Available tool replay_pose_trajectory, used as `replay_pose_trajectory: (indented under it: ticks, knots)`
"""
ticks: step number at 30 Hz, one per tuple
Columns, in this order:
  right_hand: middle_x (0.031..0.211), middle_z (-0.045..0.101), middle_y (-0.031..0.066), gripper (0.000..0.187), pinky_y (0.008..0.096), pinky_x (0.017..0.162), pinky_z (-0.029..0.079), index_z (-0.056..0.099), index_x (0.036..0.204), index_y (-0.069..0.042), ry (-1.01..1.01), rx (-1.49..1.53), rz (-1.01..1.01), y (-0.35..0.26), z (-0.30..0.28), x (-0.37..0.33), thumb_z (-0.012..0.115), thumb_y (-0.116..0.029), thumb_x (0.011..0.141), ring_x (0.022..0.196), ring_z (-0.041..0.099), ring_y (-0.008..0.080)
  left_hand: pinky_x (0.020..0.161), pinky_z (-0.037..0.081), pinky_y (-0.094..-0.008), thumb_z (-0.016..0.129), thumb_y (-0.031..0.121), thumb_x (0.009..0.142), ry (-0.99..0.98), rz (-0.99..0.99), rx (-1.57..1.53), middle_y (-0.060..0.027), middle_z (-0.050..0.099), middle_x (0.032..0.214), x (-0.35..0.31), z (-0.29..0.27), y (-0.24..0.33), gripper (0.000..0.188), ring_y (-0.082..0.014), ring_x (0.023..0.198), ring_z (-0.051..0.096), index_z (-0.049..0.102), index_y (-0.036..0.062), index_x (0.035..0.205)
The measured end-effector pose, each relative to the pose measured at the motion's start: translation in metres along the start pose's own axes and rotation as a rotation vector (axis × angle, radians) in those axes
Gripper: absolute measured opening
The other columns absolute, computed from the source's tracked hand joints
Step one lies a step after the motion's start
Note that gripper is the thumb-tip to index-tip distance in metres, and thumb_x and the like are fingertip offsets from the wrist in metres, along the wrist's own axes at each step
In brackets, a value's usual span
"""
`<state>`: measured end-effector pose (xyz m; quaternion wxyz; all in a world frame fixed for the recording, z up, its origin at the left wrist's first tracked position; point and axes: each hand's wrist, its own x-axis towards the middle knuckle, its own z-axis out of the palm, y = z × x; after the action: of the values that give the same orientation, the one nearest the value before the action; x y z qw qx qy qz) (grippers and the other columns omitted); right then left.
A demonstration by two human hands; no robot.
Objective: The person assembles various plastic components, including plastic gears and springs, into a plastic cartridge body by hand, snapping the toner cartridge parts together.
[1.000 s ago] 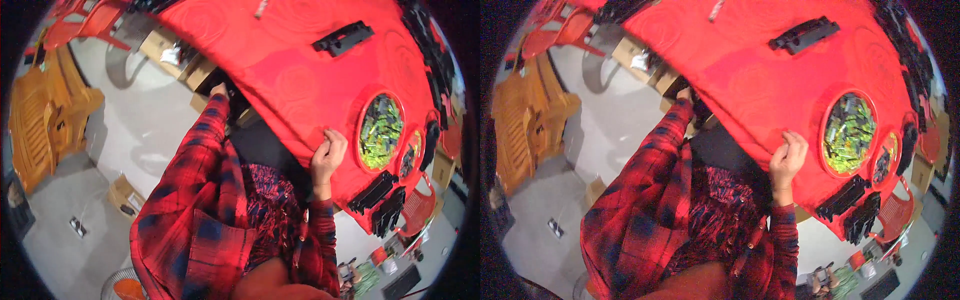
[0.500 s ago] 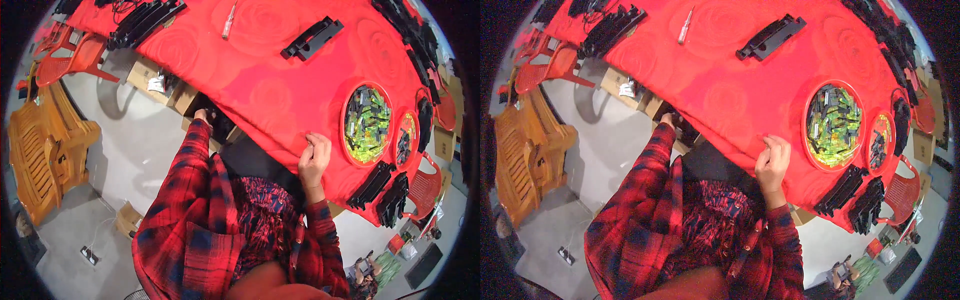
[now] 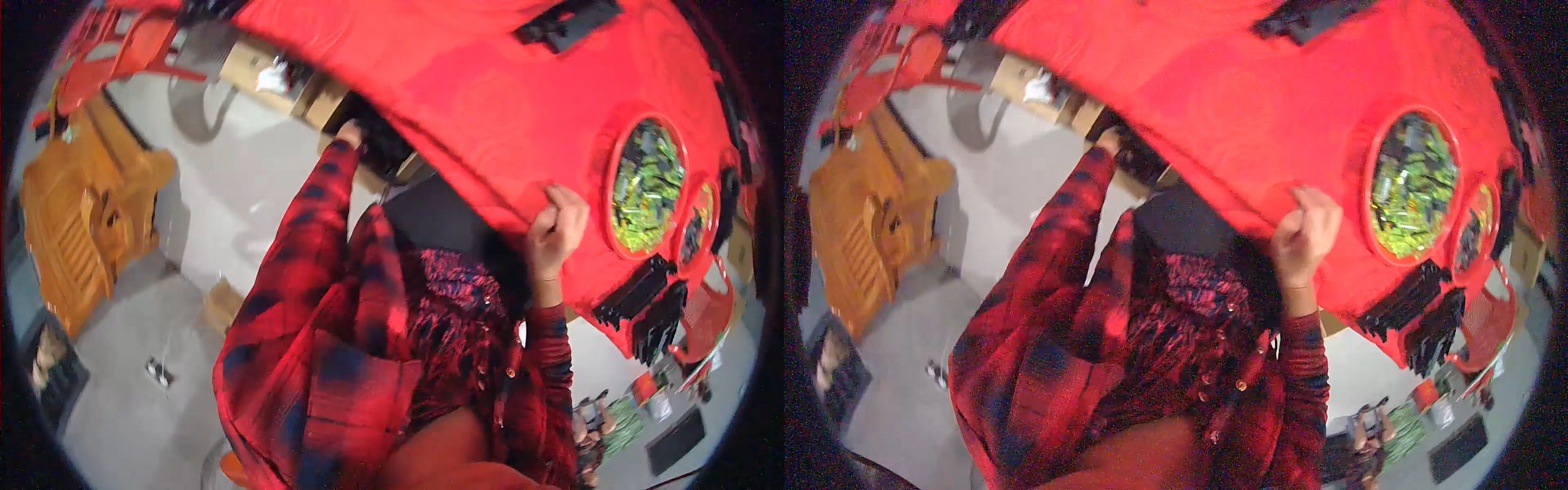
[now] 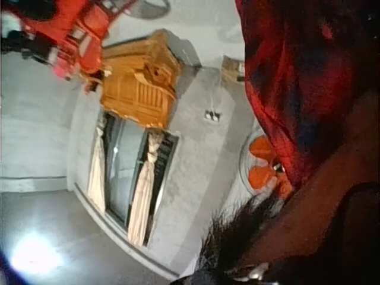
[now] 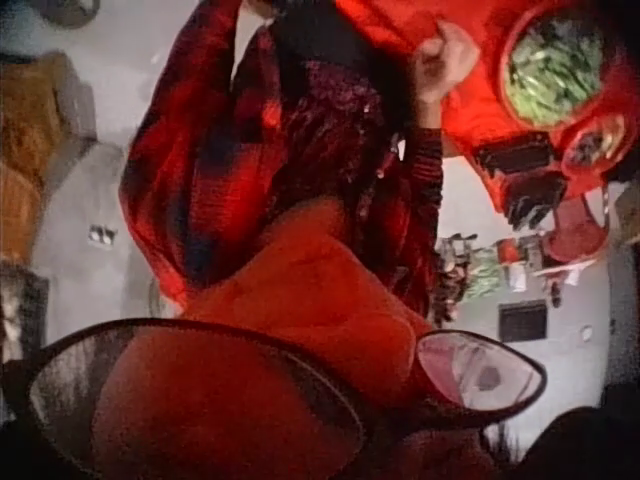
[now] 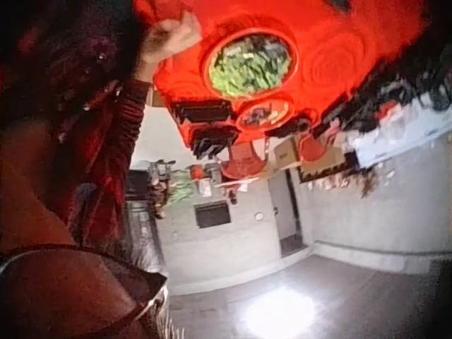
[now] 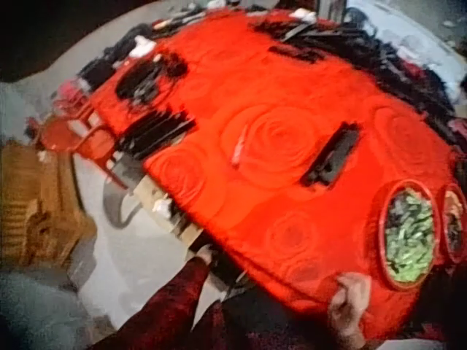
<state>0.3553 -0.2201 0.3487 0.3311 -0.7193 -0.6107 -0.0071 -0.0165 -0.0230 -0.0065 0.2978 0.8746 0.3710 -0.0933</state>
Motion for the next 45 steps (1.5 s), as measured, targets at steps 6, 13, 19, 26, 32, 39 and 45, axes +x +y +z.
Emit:
replay_pose_trajectory:
  ticks: [6,13,19,26,32,39,45]
  knots:
    - [0.103,0.063,0.0183,0.031,0.0427,0.083,0.051,0.064,0.101,0.0,-0.032,-0.01,0.119,-0.005,-0.006,-0.005,0.054,0.011,0.074,0.095,0.06,0.0359,0.08,0.056,-0.0445,0.081,0.023,0.076,-0.296,-0.31,-0.403,-0.0206,0.072,0.095,-0.019,-0.057,0.037,0.039,-0.0349,0.089,0.071,0.069,0.0025,0.106]
    - [0.103,0.063,0.0185,0.031,0.0423,0.083,0.051,0.063,0.1,0.0,0.004,0.155,0.124,-0.019,-0.012,0.007,0.056,0.012,0.072,0.094,0.06,0.036,0.047,0.053,-0.0321,0.05,0.036,0.103,-0.26,-0.786,-0.683,-0.0165,0.068,0.073,-0.105,-0.289,0.147,0.039,-0.0213,0.051,0.062,0.057,-0.001,0.11]
    - [0.102,0.062,0.0175,0.03,0.0428,0.084,0.05,0.064,0.097,-0.001,0.046,0.187,0.122,-0.012,-0.008,0.004,0.059,0.011,0.07,0.094,0.06,0.0362,0.059,0.048,-0.0263,0.052,0.031,0.103,0.101,-0.078,-0.905,-0.0076,0.066,0.081,-0.05,-0.391,0.277,0.033,-0.0127,0.068,0.062,0.06,0.0016,0.116]
    - [0.102,0.061,0.0168,0.03,0.0443,0.086,0.049,0.063,0.098,-0.001,0.032,0.195,0.121,-0.017,-0.011,0.005,0.06,0.008,0.07,0.096,0.059,0.0362,0.086,0.051,-0.052,0.06,0.024,0.094,0.72,0.185,-0.126,-0.0284,0.067,0.106,0.14,-0.379,0.319,0.035,-0.0439,0.102,0.064,0.058,-0.0017,0.117]
    - [0.1,0.062,0.0171,0.03,0.0428,0.085,0.05,0.063,0.099,0.0,0.054,0.224,0.091,-0.011,-0.014,0.006,0.059,0.01,0.071,0.096,0.06,0.0356,0.083,0.051,-0.0545,0.057,0.021,0.093,0.593,0.072,0.143,-0.0249,0.069,0.101,0.177,-0.371,0.344,0.024,-0.0447,0.1,0.065,0.059,0.0005,0.105]
    - [0.101,0.06,0.0149,0.028,0.0428,0.087,0.049,0.062,0.097,-0.001,0.05,0.212,0.093,-0.01,-0.015,0.004,0.061,0.007,0.07,0.097,0.059,0.0344,0.074,0.052,-0.0543,0.057,0.014,0.092,0.664,0.079,0.183,-0.022,0.069,0.093,0.156,-0.368,0.327,0.033,-0.0415,0.087,0.067,0.054,0.0075,0.124]
    - [0.101,0.06,0.0154,0.027,0.0412,0.086,0.05,0.062,0.098,0.0,0.045,0.234,0.09,-0.008,-0.016,0.002,0.061,0.007,0.072,0.095,0.059,0.0339,0.067,0.052,-0.0466,0.055,0.007,0.095,0.888,0.327,0.322,-0.0125,0.069,0.088,0.089,-0.369,0.334,0.029,-0.0337,0.083,0.066,0.058,0.0106,0.123]
